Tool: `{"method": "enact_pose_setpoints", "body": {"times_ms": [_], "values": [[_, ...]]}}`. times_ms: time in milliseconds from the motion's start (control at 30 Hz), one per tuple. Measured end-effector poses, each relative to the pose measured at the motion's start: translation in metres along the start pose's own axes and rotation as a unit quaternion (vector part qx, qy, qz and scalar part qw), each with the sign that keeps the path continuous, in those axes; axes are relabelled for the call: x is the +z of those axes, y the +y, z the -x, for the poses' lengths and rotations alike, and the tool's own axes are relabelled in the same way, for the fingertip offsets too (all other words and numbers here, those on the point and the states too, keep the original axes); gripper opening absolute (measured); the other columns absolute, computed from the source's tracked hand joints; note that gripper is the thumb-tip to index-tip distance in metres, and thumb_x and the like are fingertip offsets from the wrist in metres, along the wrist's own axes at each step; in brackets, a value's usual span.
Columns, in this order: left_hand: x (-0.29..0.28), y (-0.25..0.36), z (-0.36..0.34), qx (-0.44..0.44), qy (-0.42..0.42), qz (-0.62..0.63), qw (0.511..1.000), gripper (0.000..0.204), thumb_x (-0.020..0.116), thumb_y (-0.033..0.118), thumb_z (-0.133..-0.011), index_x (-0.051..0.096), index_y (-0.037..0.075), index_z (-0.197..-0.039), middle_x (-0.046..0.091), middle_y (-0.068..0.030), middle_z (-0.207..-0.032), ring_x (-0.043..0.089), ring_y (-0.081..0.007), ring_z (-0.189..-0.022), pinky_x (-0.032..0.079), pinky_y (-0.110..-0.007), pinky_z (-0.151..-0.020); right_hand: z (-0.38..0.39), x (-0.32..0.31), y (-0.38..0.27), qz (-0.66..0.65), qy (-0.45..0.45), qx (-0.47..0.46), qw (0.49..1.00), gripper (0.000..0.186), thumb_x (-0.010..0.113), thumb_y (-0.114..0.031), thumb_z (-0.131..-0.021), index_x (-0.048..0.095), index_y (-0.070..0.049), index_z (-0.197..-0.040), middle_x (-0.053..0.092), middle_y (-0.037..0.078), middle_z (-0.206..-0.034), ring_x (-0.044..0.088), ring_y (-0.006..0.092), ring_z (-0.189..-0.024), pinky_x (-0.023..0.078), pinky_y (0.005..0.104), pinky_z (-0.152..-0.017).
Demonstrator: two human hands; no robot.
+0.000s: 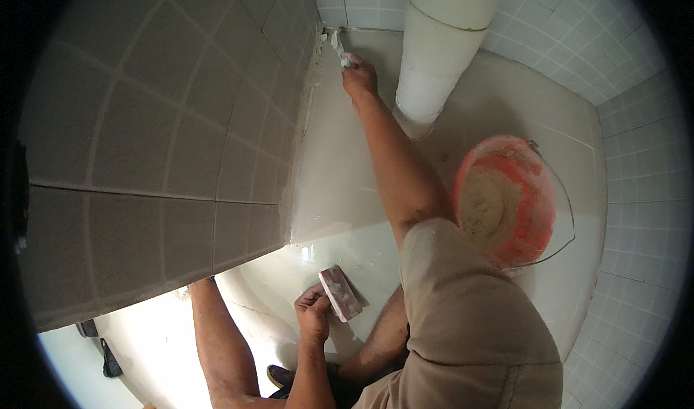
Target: The person applies plaster to a wall and a floor-wall corner using scrapers and a bucket of plaster mix, then wipes excess material away with a cloth.
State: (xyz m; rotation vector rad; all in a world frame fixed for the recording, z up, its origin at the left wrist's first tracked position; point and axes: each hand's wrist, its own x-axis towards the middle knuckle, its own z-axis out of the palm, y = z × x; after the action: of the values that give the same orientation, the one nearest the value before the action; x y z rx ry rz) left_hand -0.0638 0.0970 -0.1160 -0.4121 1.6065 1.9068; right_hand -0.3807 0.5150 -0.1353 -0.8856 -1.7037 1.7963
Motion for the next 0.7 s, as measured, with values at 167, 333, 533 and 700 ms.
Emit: {"method": "enact_pose_setpoints", "body": {"times_ms": [167,333,533,700], "values": [[-0.003,0.002,0.002,-0.01,0.012,0.012,1.0,0.026,0.058,-0.006,-0.082,0.07,-0.009,-0.105,0.074,-0.0126,-0.095,0.07,-0.0194,-0.082,0.056,-0.031,-0.079,-0.032,0.041,0.016,0.007,0.004,-0.065,0.998,0.036,0.059,-0.005,-0.087,0.067,-0.003,-0.122,0.062,0.004,-0.081,0.054,0.0135,-0.063,0.043,0.0314,-0.054],[0.0,0.005,0.004,-0.011,0.013,0.016,1.0,0.025,0.059,-0.006,-0.082,0.071,-0.009,-0.104,0.074,-0.0118,-0.094,0.069,-0.0179,-0.079,0.055,-0.03,-0.076,-0.047,0.062,0.011,0.135,-0.005,-0.066,0.989,0.027,0.058,-0.005,-0.088,0.068,0.0,-0.112,0.063,0.008,-0.081,0.055,0.0184,-0.064,0.044,0.0344,-0.056],[-0.001,0.005,0.001,-0.032,0.002,-0.007,0.999,0.026,0.059,-0.003,-0.084,0.071,-0.006,-0.107,0.072,-0.0077,-0.089,0.066,-0.0139,-0.074,0.053,-0.027,-0.066,-0.026,0.061,-0.014,-0.091,-0.055,0.08,0.991,0.034,0.057,-0.003,-0.093,0.065,-0.008,-0.126,0.064,0.008,-0.087,0.057,0.0184,-0.07,0.047,0.0363,-0.061],[-0.008,0.008,0.007,-0.009,0.027,0.014,1.0,0.026,0.06,-0.003,-0.084,0.071,-0.007,-0.107,0.073,-0.0076,-0.088,0.066,-0.014,-0.072,0.053,-0.027,-0.067,0.01,0.058,-0.014,-0.162,-0.026,0.076,0.983,0.039,0.06,-0.011,-0.093,0.064,-0.008,-0.132,0.071,0.015,-0.113,0.066,0.0218,-0.1,0.051,0.0356,-0.084]]}}
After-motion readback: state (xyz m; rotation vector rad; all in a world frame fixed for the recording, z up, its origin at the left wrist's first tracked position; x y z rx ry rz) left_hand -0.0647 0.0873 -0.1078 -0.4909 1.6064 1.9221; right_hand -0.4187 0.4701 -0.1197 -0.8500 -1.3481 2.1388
